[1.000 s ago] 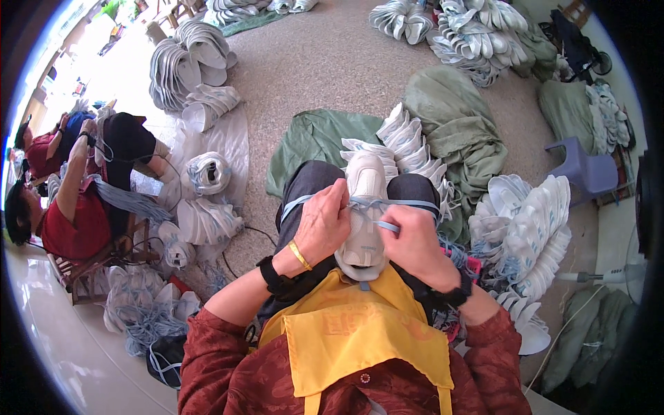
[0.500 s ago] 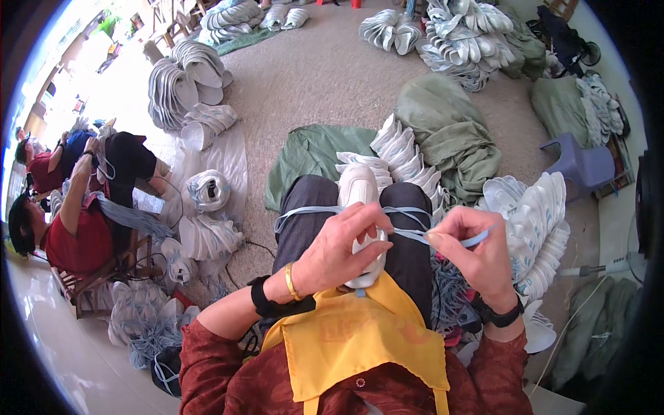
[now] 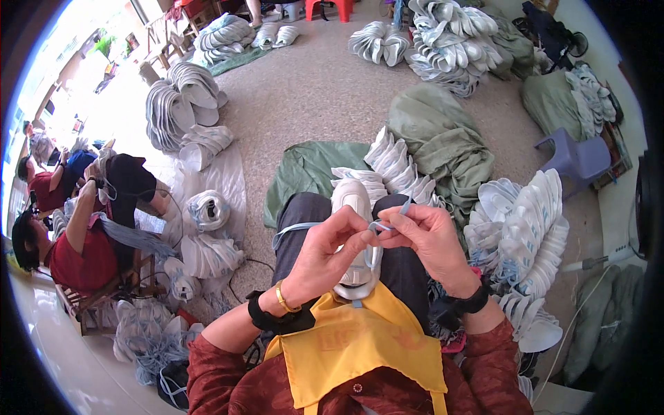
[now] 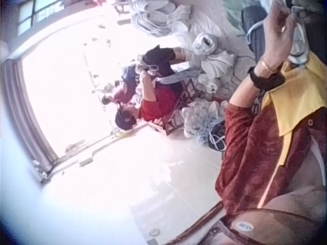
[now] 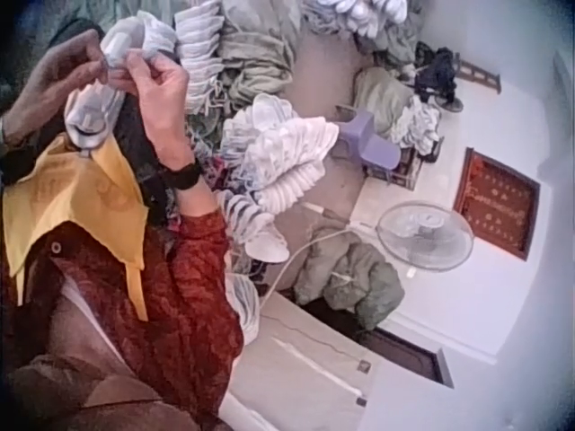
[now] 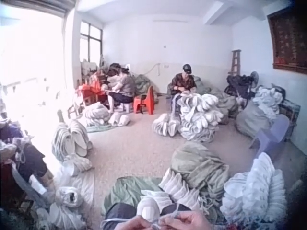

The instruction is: Insert and thread a long blue lace through the eyelets of a white shoe upper.

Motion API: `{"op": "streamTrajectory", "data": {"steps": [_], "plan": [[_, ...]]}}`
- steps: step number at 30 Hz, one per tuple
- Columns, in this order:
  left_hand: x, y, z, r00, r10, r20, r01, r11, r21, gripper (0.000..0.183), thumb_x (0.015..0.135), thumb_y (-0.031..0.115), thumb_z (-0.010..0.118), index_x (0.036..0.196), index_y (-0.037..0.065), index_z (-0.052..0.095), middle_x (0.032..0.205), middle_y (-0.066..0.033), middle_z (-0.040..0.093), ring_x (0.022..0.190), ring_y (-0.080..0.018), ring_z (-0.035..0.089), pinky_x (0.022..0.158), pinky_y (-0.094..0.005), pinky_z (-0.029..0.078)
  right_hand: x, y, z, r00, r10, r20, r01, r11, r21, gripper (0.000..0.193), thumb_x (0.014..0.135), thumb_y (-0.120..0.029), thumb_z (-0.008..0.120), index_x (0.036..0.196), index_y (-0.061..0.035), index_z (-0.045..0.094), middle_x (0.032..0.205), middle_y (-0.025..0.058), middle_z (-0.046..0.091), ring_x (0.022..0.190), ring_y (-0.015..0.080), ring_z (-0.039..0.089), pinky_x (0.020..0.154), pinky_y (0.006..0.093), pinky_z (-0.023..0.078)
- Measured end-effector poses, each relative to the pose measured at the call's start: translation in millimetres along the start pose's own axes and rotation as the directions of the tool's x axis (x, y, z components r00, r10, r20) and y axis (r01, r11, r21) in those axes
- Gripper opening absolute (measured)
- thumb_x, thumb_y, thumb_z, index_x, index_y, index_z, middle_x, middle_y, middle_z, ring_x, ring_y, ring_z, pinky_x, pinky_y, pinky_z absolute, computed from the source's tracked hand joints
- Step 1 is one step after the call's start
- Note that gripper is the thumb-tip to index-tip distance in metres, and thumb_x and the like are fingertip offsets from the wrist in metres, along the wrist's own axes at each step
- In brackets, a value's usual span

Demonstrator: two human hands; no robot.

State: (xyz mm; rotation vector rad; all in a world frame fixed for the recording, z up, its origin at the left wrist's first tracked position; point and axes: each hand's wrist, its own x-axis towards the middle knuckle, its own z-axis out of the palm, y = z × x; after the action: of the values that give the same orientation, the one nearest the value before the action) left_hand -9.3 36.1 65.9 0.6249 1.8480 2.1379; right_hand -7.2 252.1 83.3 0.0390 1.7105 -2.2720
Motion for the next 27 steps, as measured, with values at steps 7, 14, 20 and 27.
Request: {"op": "streamTrajectory", "data": {"steps": [7, 14, 20, 27], "plan": [[1, -3, -4, 1.000, -0.008, -0.010, 0.008, 1.000, -0.013, 0.005, 0.102, 0.002, 0.063, 0.103, -0.001, 0.059, 0.105, -0.0044, 0.062, 0.099, -0.0092, 0.061, 0.087, -0.0272, 0.053, 5, 4, 6, 0.984, -0.178, -0.009, 0.174, 0.970, -0.170, 0.028, 0.104, -0.020, 0.065, 0.113, 0.0042, 0.074, 0.093, 0.0044, 0.074, 0.078, 0.0073, 0.067, 0.068, 0.0234, 0.056], [4, 3, -9, 0.995, 0.092, -0.029, -0.089, 0.993, 0.081, 0.004, 0.099, 0.000, 0.065, 0.100, 0.001, 0.061, 0.112, -0.0065, 0.057, 0.103, -0.0134, 0.059, 0.089, -0.0283, 0.052, 9, -2, 14, 0.977, -0.211, 0.026, 0.212, 0.957, -0.198, 0.025, 0.104, -0.017, 0.064, 0.113, 0.0037, 0.075, 0.092, 0.0041, 0.073, 0.078, 0.0070, 0.066, 0.068, 0.0233, 0.055], [6, -4, -12, 0.991, 0.134, -0.011, -0.131, 0.981, 0.144, 0.005, 0.098, 0.003, 0.067, 0.097, 0.001, 0.062, 0.121, -0.0084, 0.059, 0.109, -0.0144, 0.058, 0.089, -0.0289, 0.050, 12, -3, 14, 0.965, -0.260, 0.041, 0.263, 0.942, -0.207, 0.025, 0.104, -0.016, 0.065, 0.114, 0.0046, 0.074, 0.093, 0.0052, 0.074, 0.081, 0.0080, 0.068, 0.070, 0.0237, 0.057], [6, -3, -4, 0.998, 0.033, 0.049, -0.028, 0.996, -0.084, 0.004, 0.100, 0.002, 0.065, 0.100, 0.000, 0.062, 0.123, -0.0083, 0.062, 0.106, -0.0123, 0.061, 0.096, -0.0290, 0.050, 13, -9, 17, 0.956, -0.273, 0.111, 0.290, 0.936, -0.201, 0.024, 0.106, -0.013, 0.060, 0.115, 0.0063, 0.072, 0.103, 0.0084, 0.074, 0.092, 0.0126, 0.071, 0.079, 0.0271, 0.059]]}}
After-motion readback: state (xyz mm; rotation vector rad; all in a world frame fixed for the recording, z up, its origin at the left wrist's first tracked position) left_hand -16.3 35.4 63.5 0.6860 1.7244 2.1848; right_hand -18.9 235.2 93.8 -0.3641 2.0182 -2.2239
